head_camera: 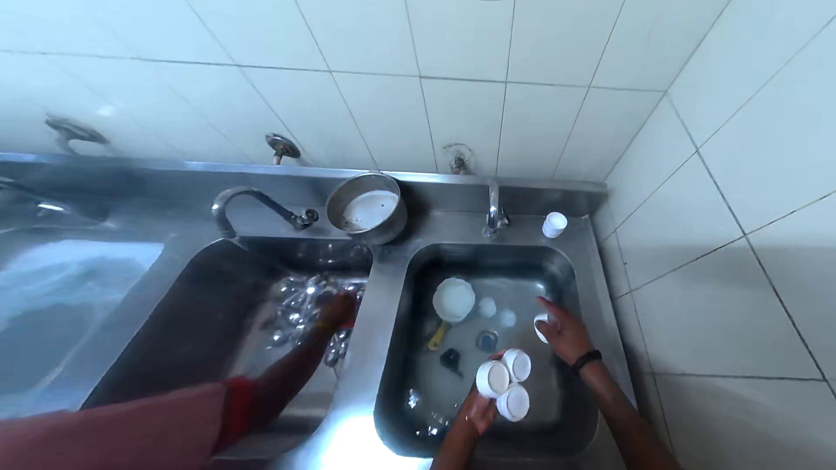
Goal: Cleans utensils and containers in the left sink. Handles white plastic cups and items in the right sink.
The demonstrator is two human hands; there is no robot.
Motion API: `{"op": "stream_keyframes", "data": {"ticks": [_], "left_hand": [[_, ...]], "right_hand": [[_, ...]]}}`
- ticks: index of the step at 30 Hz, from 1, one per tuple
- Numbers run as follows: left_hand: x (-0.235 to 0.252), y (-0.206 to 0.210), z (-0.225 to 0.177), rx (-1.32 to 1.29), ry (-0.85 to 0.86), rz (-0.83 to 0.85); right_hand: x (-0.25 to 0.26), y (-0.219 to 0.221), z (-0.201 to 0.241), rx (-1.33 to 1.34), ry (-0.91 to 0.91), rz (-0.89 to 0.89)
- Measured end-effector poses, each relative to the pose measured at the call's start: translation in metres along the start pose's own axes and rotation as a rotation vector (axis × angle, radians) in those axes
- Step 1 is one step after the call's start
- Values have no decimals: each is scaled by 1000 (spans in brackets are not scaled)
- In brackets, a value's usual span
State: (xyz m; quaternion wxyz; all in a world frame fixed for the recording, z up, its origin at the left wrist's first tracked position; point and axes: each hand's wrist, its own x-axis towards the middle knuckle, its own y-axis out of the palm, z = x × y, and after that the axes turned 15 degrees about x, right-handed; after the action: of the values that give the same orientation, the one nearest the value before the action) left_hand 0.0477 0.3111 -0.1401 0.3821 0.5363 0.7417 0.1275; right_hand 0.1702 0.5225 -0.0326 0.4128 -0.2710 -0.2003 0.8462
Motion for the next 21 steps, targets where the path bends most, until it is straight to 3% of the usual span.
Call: {"op": "stream_keyframes", "data": {"ticks": [3,7,10,13,15,21], "left_hand": [[4,-3,-3,-50,-27,-101],[1,3,-9,-140,-153,-382],[2,1,-12,-174,-115,-393],[3,3,-17,-207,-104,-438],[4,5,-20,-211,-102,-467],[19,3,-21,-250,-73,-483]], "right_hand": [[41,-22,4,69,-15,-111],[116,-61,17,241,-102,-309],[175,-73,23,283,-142,-488],[223,-65,12,144,-355,-633],[244,-56,2,80,-432,-645],[266,-38,-28,-1,-353,-638]]}}
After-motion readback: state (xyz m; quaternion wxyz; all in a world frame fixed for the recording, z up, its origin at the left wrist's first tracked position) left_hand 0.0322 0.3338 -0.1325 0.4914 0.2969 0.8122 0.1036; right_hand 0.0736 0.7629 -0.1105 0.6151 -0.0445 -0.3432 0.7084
